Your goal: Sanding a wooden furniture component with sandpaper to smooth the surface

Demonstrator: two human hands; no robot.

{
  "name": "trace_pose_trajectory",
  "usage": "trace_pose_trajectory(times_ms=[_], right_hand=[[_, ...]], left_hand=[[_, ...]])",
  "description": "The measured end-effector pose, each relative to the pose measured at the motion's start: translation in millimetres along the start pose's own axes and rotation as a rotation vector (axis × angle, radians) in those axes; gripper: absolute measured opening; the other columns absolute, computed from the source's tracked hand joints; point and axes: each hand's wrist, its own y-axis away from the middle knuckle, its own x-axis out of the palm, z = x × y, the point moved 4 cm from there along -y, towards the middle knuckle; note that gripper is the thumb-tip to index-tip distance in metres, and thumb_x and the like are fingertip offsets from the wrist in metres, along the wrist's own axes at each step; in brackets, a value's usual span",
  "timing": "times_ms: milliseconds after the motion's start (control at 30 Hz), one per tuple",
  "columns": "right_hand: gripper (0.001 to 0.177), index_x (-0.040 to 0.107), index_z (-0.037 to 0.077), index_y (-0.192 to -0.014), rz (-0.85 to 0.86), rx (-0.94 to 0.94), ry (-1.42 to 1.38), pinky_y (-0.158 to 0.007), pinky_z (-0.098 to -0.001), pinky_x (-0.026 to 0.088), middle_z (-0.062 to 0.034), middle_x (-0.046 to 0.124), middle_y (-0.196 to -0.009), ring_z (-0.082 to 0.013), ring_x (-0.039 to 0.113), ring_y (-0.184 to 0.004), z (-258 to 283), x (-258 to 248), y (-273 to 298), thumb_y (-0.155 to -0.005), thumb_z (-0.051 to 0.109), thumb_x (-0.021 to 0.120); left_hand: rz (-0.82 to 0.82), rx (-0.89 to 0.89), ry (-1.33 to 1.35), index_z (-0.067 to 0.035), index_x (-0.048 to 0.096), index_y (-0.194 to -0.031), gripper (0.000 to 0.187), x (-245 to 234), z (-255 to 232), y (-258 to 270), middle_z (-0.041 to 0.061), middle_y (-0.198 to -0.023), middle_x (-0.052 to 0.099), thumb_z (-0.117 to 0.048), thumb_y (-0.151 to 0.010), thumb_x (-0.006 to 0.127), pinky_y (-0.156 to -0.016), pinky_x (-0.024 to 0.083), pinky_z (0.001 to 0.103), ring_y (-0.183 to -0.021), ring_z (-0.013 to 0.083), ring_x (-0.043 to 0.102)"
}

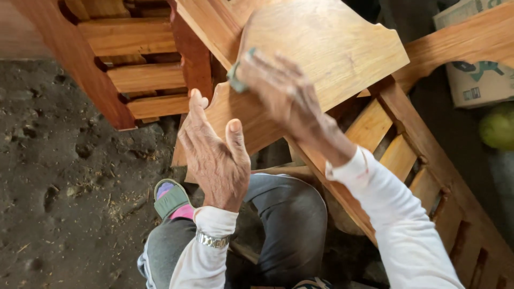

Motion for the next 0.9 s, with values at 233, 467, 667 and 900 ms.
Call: trace_pose_trajectory(times_ms=[233, 467, 667, 900], right_hand=[[0.026, 0.068, 0.019, -0.126, -0.126, 0.044, -0.003, -0.107, -0.0529, 0.05, -0.0016, 0.076, -0.128, -0.023, 0.077, -0.108, -43, 12, -31, -0.107, 0.005, 0.06], [0.014, 0.062, 0.005, -0.103, -0.191, -0.02, -0.068, -0.044, -0.0288, 0.044, -0.0089, 0.067, -0.086, -0.0137, 0.049, -0.054, -1, -15, -34, -0.104, -0.003, 0.051], [0.026, 0.069, 0.01, -0.128, -0.02, -0.004, -0.085, -0.111, -0.0418, 0.048, -0.0072, 0.068, -0.139, -0.025, 0.063, -0.133, 23, -17, 23, -0.103, 0.007, 0.065], [0.028, 0.068, 0.005, -0.129, -0.05, 0.268, -0.025, -0.119, -0.048, 0.036, -0.0202, 0.06, -0.144, -0.0345, 0.055, -0.137, -43, 18, -2, -0.102, 0.003, 0.065]], left_hand=[[-0.006, -0.002, 0.052, 0.004, 0.028, -0.153, 0.063, -3, -4, -1, 0.022, -0.143, 0.055, -0.044, -0.113, 0.034, -0.112, 0.042, 0.046, -0.125, 0.0386, 0.054], [-0.086, -0.226, 0.646, 0.005, 0.037, -0.146, 0.059, -10, 15, -11, 0.021, -0.148, 0.041, -0.04, -0.111, 0.025, -0.121, 0.034, 0.043, -0.136, 0.032, 0.043], [-0.154, -0.652, 1.104, 0.001, 0.046, -0.145, 0.073, -5, 37, -8, 0.012, -0.138, 0.057, -0.054, -0.1, 0.029, -0.109, 0.043, 0.033, -0.121, 0.0202, 0.055], [-0.112, -0.837, 1.328, -0.004, 0.041, -0.151, 0.08, -11, 30, -7, 0.012, -0.141, 0.059, -0.058, -0.093, 0.033, -0.103, 0.045, 0.031, -0.122, 0.0201, 0.059]])
